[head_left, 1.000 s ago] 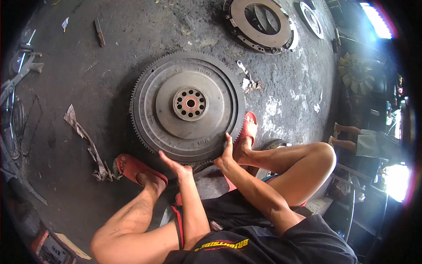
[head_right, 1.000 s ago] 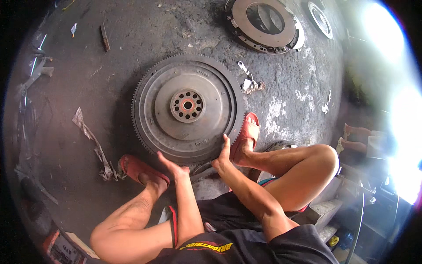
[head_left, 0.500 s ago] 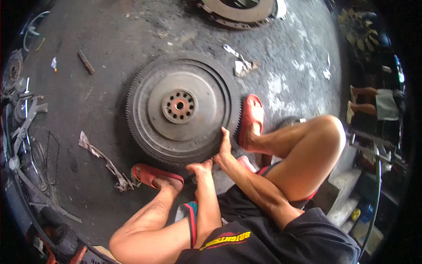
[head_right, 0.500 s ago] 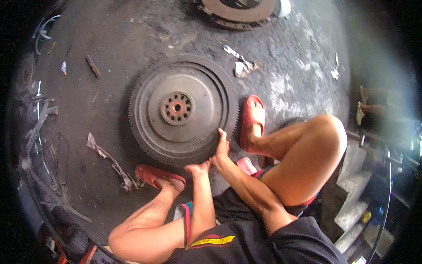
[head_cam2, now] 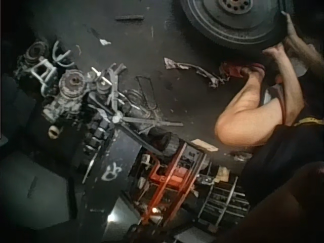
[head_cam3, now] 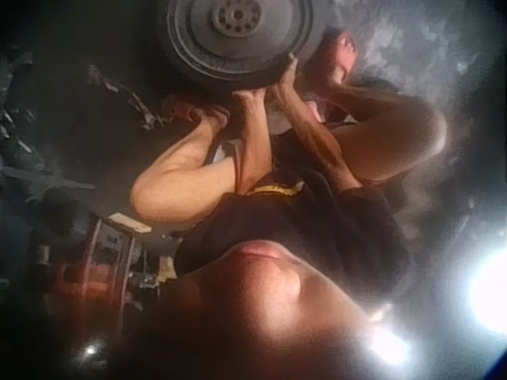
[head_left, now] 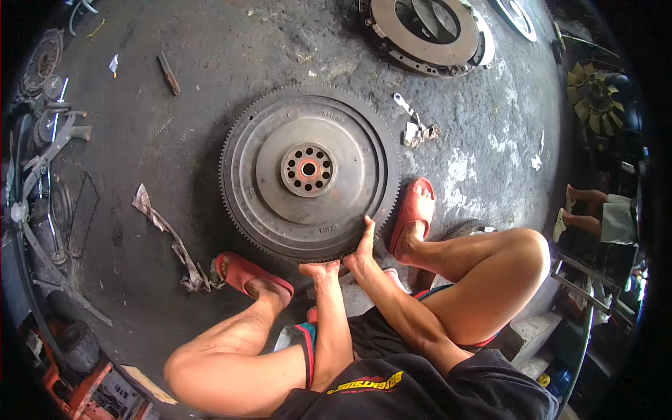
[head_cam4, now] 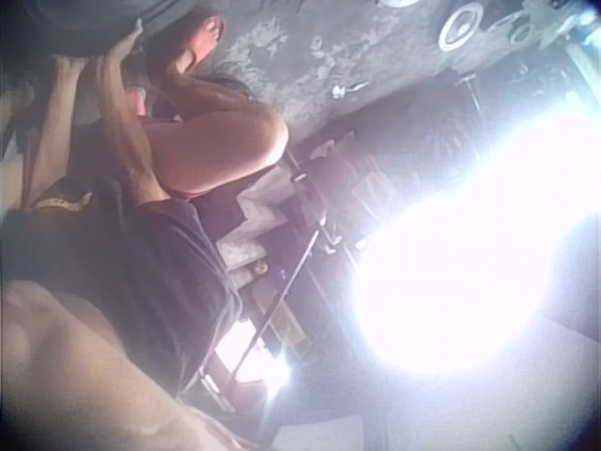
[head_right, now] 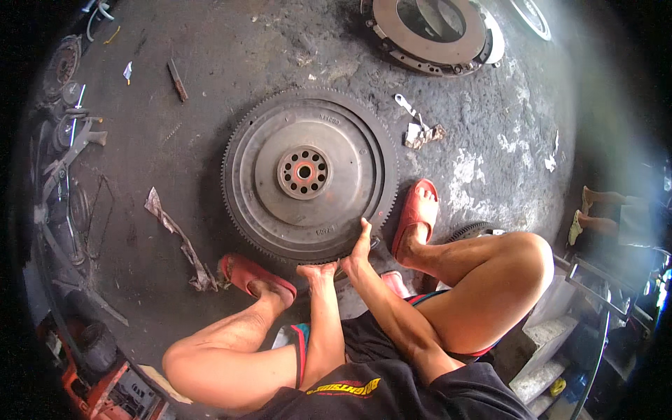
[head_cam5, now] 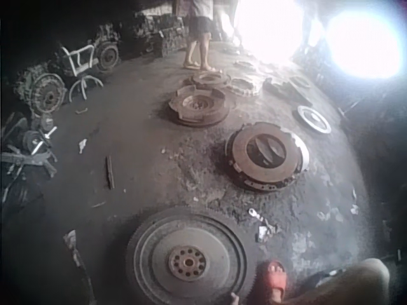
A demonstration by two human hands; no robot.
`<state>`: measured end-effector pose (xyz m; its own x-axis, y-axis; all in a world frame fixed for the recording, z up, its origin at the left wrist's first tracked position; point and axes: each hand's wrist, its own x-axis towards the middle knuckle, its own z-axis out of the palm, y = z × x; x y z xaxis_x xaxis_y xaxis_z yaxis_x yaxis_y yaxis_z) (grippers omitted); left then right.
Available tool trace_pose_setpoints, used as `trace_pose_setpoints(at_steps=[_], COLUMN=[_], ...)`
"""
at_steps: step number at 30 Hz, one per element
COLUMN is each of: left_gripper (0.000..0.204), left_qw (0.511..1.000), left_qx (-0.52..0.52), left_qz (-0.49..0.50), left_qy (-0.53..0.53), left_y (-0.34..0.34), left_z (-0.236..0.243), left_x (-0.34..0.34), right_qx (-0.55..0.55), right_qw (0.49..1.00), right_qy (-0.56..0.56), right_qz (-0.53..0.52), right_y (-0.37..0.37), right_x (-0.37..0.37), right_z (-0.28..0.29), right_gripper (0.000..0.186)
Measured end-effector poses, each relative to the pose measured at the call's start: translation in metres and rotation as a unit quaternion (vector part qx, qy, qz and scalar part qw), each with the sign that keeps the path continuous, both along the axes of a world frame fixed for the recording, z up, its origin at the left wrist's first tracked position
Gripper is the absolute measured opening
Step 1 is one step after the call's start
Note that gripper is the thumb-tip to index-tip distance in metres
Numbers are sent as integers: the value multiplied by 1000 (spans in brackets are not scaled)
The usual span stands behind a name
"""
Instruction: Cleaning a metal flywheel with a brush and a cloth.
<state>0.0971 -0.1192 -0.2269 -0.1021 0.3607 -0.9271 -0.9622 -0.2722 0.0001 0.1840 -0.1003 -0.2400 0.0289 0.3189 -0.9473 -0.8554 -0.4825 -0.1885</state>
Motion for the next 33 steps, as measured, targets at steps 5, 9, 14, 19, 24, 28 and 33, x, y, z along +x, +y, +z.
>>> trace_pose_setpoints(at_steps=[5,9,14,19,24,28,33], left_gripper=[60,61,61,61,61,66,71], left_qw=[999,996,996,996,988,985,975], left_qx=[-35,-45,-56,-57,-104,-123,-186], left_qz=[5,-2,-26,-17,-65,-43,-94], left_qy=[22,72,70,68,94,109,77], left_y=[-13,-20,-13,-13,-23,-26,-5], left_z=[-6,-26,-4,-11,-20,-16,13], left_x=[-4,-8,-9,-12,-20,-12,-7], right_qx=[-28,-27,-16,-61,-74,-70,-96], right_qw=[1000,999,999,997,997,996,994], right_qy=[2,19,35,31,10,43,16], right_qz=[9,14,9,-20,-16,-20,-40], right_y=[4,6,-2,-11,-9,-11,-5], right_x=[-8,-15,-11,-9,-20,-12,0], right_z=[10,23,9,-11,-3,1,3], right_gripper=[79,78,76,59,40,42,37])
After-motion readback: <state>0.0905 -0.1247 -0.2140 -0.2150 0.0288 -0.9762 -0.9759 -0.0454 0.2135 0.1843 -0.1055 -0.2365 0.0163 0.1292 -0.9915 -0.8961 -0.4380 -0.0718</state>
